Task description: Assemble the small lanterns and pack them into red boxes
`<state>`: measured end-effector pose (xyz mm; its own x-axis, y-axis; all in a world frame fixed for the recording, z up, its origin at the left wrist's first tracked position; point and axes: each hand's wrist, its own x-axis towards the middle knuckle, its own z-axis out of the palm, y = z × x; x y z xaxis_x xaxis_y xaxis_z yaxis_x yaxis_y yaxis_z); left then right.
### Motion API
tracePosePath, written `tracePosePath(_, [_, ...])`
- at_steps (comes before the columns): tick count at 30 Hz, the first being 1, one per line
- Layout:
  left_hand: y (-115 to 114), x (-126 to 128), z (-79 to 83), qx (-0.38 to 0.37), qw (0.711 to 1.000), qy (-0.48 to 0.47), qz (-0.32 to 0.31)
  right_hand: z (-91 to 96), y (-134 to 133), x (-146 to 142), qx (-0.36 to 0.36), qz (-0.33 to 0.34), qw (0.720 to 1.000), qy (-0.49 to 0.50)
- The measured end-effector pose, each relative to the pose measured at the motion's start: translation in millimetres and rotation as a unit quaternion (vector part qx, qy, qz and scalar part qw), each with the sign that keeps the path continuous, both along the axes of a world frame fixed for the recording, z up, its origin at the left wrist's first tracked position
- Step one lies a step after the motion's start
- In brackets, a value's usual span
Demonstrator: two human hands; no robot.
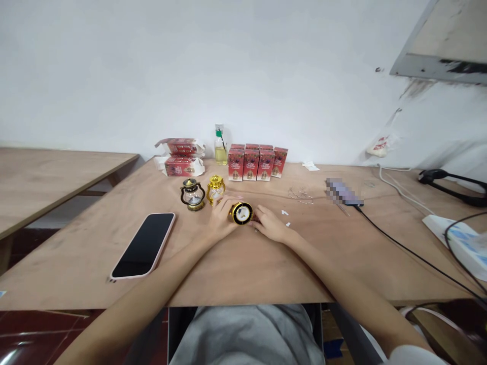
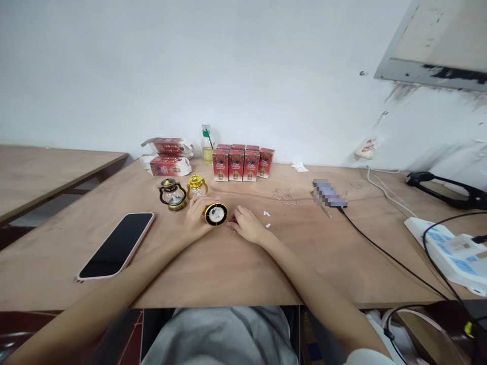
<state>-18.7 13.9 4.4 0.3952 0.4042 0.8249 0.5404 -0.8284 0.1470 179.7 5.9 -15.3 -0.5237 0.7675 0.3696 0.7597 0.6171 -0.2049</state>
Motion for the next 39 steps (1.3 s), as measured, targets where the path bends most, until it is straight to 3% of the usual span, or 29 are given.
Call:
tracePosePath(5, [1, 0, -0.9, -0.009, 1.0, 0.008, 0.006, -2.8, -2, -6, 0.137, -0.005, 0.979, -0.154])
tracePosePath(13, [0, 1, -2.2, 0.014, 1.0, -0.009, -0.01, -3.3, -2, -8, 0.195, 0.016, 0.961, -0.195])
tracePosePath(17, [-1, 0, -2.5, 0.009, 1.0, -0.007, -0.004, -3.3, 0, -5, 0.177, 0.009, 0.976, -0.126])
tracePosePath(19, [-3, 0, -1.9, -0.007, 1.0, -0.001, 0.007, -2.1, 0, -3, 0.14, 0.0, 0.99, -0.009])
tracePosePath(21, [-5, 1, -0.9, -0.018, 1.0, 0.002, 0.012, -0.4, -1, -2, 0.107, -0.01, 0.987, 0.118])
tracePosePath(24, [-7, 3, 0.0, -0.03, 0.999, 0.009, 0.009, 1.8, -3, -4, 0.043, -0.058, 0.949, 0.306])
tracePosePath(25, [-7, 3, 0.0, -0.034, 0.999, 0.013, 0.01, 1.8, -3, -5, 0.016, -0.082, 0.925, 0.372])
tracePosePath(29, [-6, 3, -0.7, -0.043, 0.999, 0.023, 0.021, -2.3, 0, -7, -0.096, -0.165, 0.781, 0.594])
tracePosePath(31, [-5, 2, -1.3, -0.038, 0.999, 0.026, 0.024, -5.4, 3, -6, -0.126, -0.189, 0.741, 0.632])
tracePosePath(33, [-4, 1, -1.9, -0.036, 0.999, 0.029, 0.025, -6.8, 5, -5, -0.14, -0.195, 0.729, 0.64])
tracePosePath(39, [0, 0, -3.6, -0.035, 0.999, 0.024, 0.02, 6.6, -4, -8, -0.146, -0.17, 0.74, 0.634])
